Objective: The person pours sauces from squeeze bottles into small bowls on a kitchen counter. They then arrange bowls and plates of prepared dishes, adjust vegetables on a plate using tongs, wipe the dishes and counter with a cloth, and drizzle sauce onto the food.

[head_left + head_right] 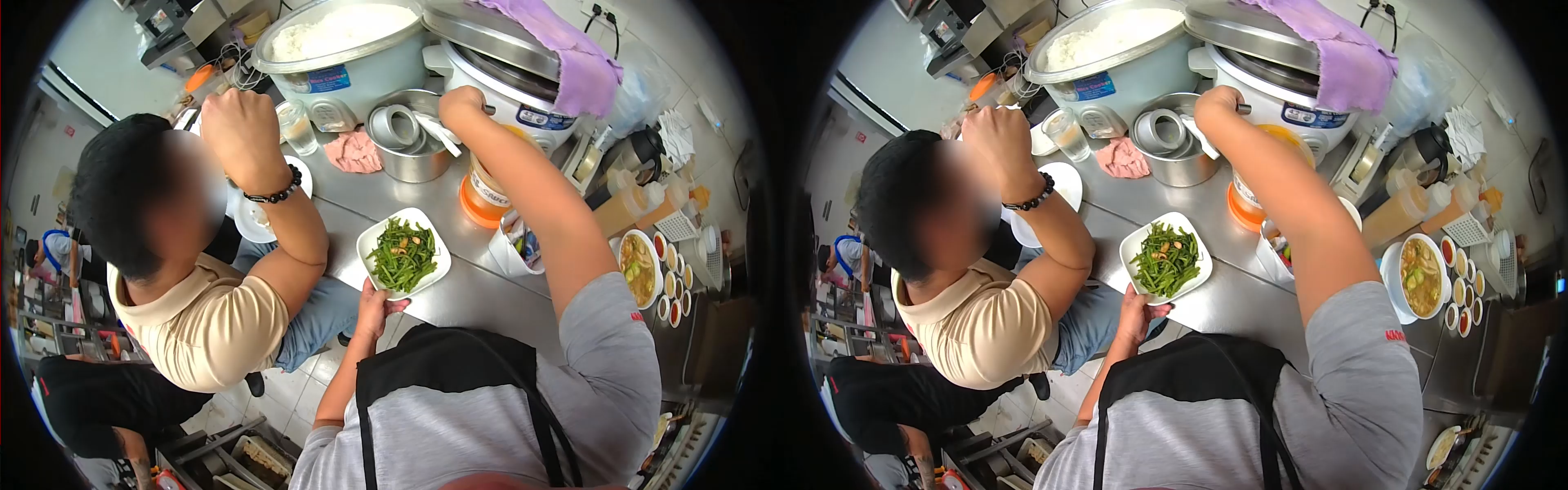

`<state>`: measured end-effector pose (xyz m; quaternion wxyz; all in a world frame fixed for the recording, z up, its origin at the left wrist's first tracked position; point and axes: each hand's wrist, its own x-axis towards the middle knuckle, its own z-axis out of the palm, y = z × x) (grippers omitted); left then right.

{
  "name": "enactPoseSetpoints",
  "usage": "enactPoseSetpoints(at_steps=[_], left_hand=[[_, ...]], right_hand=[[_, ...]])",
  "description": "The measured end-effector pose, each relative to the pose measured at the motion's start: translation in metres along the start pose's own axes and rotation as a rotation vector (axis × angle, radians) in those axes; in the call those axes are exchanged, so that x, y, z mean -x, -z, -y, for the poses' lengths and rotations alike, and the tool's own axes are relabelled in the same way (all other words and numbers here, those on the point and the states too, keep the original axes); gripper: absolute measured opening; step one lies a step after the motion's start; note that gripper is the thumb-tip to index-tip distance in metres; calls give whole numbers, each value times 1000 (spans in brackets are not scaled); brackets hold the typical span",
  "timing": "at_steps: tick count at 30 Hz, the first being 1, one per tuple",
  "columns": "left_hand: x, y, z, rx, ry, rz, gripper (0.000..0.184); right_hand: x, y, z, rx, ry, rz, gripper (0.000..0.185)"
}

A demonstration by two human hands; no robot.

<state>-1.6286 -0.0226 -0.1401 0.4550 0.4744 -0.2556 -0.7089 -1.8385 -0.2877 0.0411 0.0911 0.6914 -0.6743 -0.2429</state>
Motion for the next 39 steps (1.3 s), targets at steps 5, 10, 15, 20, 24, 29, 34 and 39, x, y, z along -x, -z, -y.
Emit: enactPoseSetpoints(at_steps=[5,10,15,20,24,29,34,39], left_hand=[[-4,6,3,51,9,27,48],[-5,6,2,30,-1,17,41],[-8,8,4,-16,-6,18,38],[-8,5,-2,-25,17,-5,36],[-9,4,-2,-51,16,-22,36],[-8,2,-4,-95,25,-15,38],[-8,7,-3,-85,22,-30,39],[-3,-5,-2,-130,-7,-85,46]], right_hand=[[-36,-11,14,-134,48,107,25],[-41,-14,25,-254,44,138,25],[-45,-28,27,-349,43,107,26],[-26,-15,17,-408,91,11,27],[7,5,-9,-479,192,-111,37],[90,-6,-48,-696,342,-338,43],[202,-40,-58,-1197,697,-92,42],[278,-119,-54,-1412,842,243,46]])
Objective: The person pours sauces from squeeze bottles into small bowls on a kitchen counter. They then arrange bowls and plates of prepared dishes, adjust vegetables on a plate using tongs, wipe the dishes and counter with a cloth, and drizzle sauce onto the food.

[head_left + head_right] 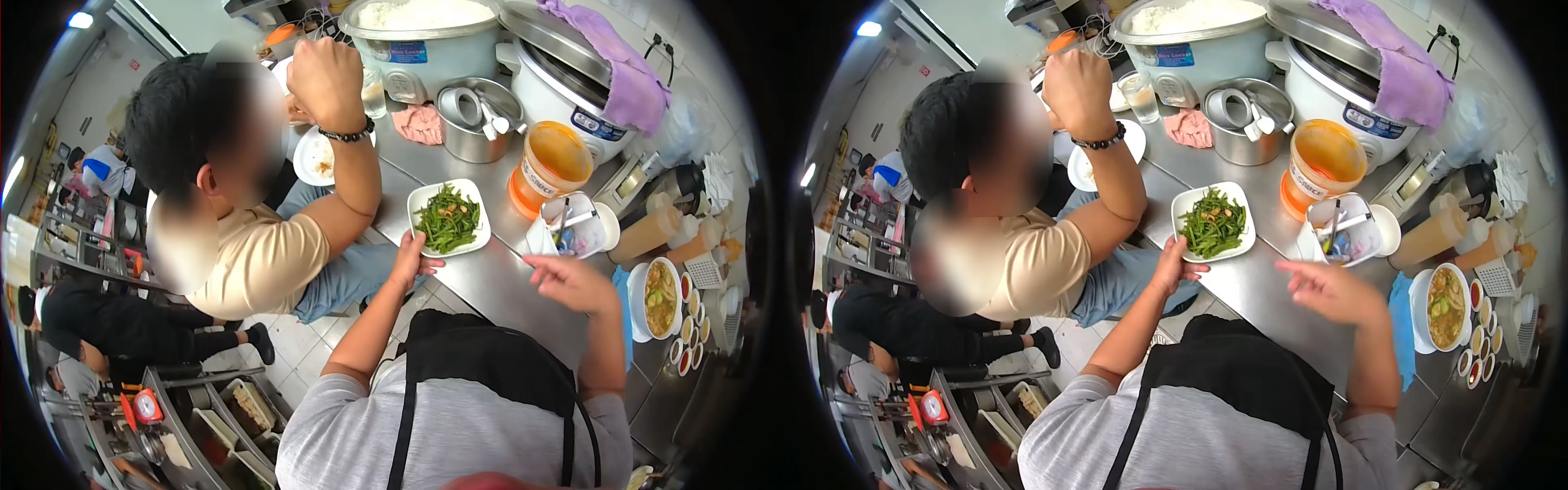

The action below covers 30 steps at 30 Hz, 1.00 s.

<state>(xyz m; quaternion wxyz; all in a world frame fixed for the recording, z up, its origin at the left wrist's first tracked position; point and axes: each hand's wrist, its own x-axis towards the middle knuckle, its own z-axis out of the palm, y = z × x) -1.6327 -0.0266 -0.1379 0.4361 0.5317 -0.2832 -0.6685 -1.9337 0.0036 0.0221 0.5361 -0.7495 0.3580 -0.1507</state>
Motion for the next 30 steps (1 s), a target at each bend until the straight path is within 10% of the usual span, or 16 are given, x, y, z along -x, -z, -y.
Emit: enactPoseSetpoints(at_steps=[9,17,23,30], left_hand=[[63,45,-28,-347,-139,-347,53],[142,126,-67,-117,-421,-688,31],[148,127,-46,11,-206,-115,42],[54,41,-10,-184,65,18,62]], right_hand=[[70,-100,-145,-42,-305,-268,26],[59,-114,-166,331,65,-729,8],[27,-105,-166,390,96,-761,10],[-8,-99,-165,297,-6,-911,8]])
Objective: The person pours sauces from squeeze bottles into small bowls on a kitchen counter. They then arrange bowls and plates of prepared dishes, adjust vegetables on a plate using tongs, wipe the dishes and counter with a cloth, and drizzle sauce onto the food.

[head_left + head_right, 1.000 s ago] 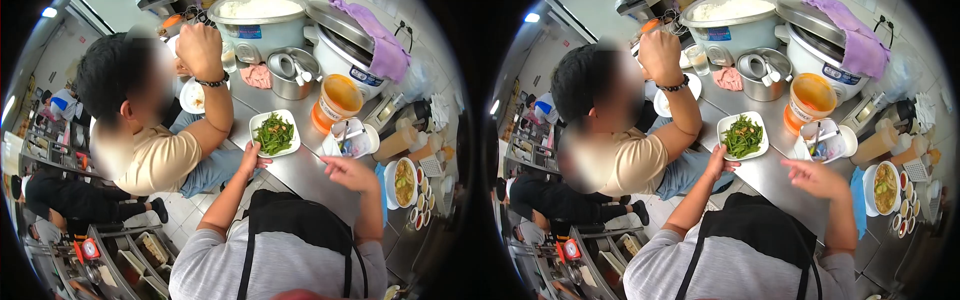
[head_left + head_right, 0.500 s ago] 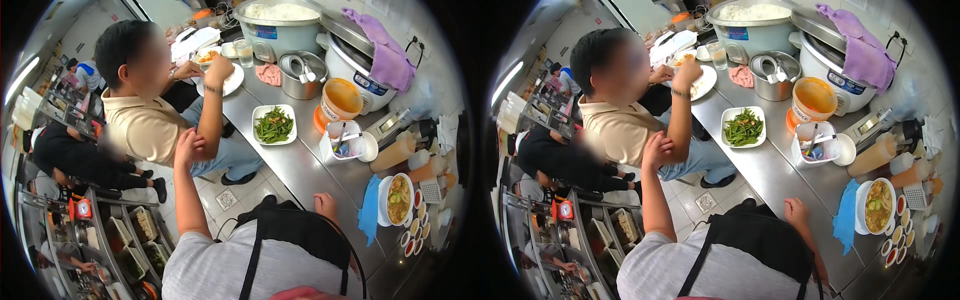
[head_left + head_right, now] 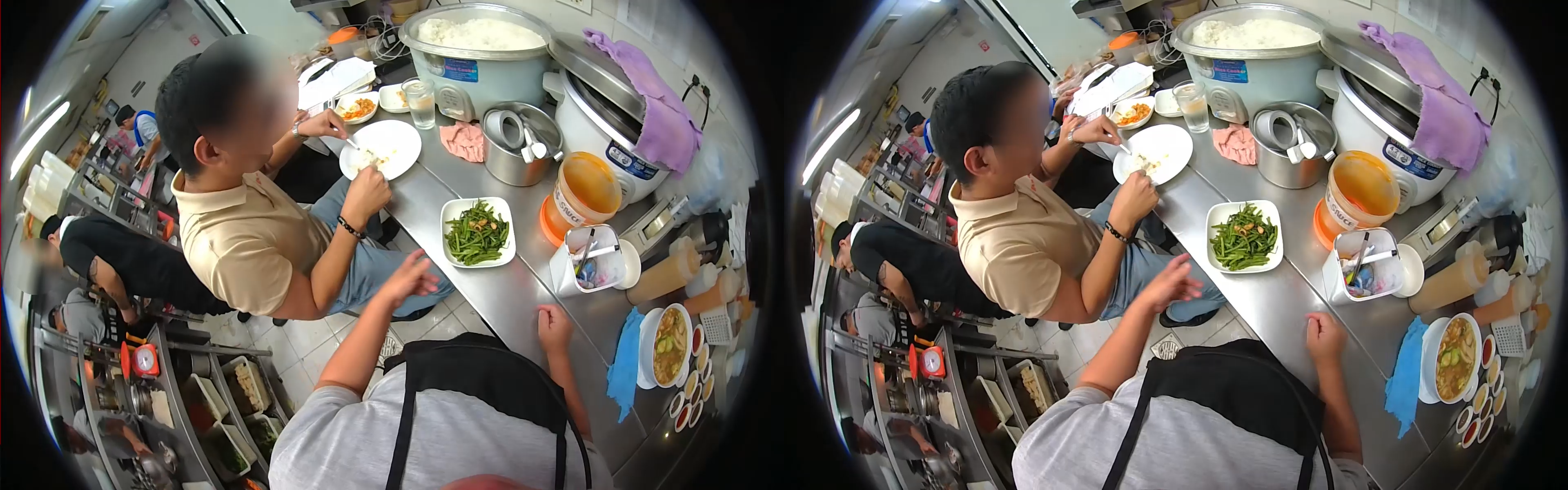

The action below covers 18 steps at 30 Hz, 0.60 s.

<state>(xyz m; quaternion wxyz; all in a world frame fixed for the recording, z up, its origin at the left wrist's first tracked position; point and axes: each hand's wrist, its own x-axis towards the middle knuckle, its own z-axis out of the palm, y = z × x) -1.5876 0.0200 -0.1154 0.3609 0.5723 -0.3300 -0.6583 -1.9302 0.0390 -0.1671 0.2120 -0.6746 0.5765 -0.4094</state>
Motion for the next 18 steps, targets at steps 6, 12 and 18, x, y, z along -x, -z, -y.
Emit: enactPoseSetpoints(at_steps=[6,12,18], left_hand=[[-32,-40,-2,38,45,72,46],[-45,-53,-3,152,19,-25,35],[-45,-66,2,171,-66,-86,34]], right_hand=[[0,3,0,49,-2,-41,8],[-1,4,4,23,23,-47,8],[17,14,-8,-344,-188,3,7]])
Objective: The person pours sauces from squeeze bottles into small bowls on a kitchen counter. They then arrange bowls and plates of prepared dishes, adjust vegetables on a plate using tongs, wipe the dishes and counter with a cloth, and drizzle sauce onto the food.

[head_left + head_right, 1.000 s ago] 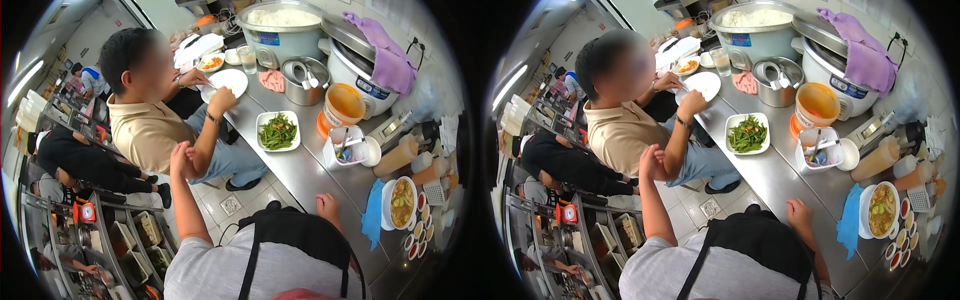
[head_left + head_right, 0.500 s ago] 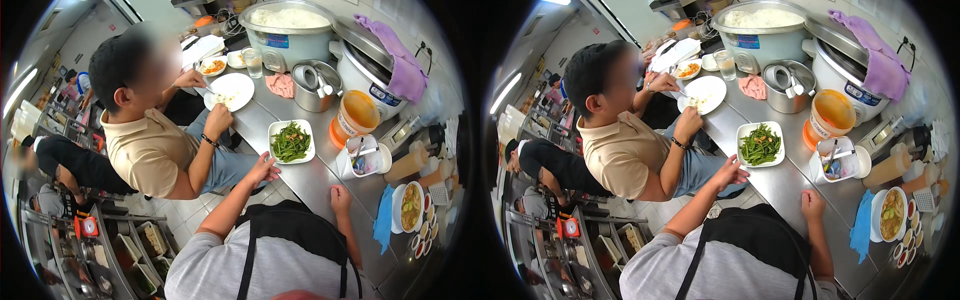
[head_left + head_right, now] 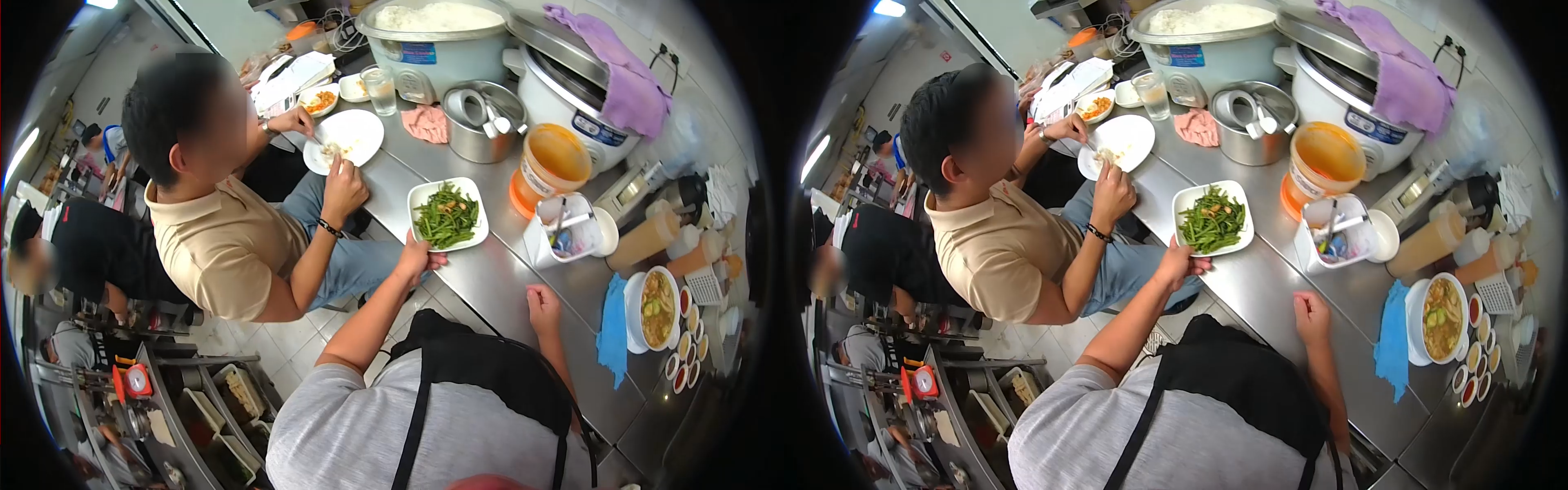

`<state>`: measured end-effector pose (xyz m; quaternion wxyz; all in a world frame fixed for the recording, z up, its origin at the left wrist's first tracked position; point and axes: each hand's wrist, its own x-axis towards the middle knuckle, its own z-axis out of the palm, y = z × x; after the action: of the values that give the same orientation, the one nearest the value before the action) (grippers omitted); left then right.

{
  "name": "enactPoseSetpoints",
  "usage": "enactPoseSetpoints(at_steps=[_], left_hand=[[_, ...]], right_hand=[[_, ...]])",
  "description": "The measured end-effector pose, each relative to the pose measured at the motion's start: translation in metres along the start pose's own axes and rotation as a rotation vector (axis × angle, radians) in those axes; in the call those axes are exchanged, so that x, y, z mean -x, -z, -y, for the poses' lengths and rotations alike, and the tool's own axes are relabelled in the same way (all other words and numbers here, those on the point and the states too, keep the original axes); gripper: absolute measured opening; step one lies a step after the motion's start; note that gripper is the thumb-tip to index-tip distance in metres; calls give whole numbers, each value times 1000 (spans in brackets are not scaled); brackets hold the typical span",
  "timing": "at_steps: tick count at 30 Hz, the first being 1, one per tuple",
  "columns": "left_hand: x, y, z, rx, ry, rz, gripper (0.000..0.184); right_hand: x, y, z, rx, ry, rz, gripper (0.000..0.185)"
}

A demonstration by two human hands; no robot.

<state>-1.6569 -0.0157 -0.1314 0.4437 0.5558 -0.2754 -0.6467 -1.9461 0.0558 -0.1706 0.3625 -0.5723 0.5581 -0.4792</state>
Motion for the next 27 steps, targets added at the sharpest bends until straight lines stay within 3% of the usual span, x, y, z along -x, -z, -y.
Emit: enactPoseSetpoints(at_steps=[9,13,15,20,21,25,27], left_hand=[[77,-56,53,-36,6,-49,40],[100,-88,72,-89,20,-8,39],[111,-103,72,-117,35,26,37],[94,-85,112,-161,69,83,32],[103,-95,104,-181,64,69,34],[119,-103,90,-173,99,49,33],[118,-104,88,-226,110,114,33]], right_hand=[[89,137,41,196,74,12,8],[116,188,17,297,106,-75,6],[123,198,3,388,186,-150,7],[139,207,3,418,187,-78,6],[145,208,9,372,97,-62,6],[151,205,16,328,129,-251,7],[146,208,14,521,157,-333,10]])
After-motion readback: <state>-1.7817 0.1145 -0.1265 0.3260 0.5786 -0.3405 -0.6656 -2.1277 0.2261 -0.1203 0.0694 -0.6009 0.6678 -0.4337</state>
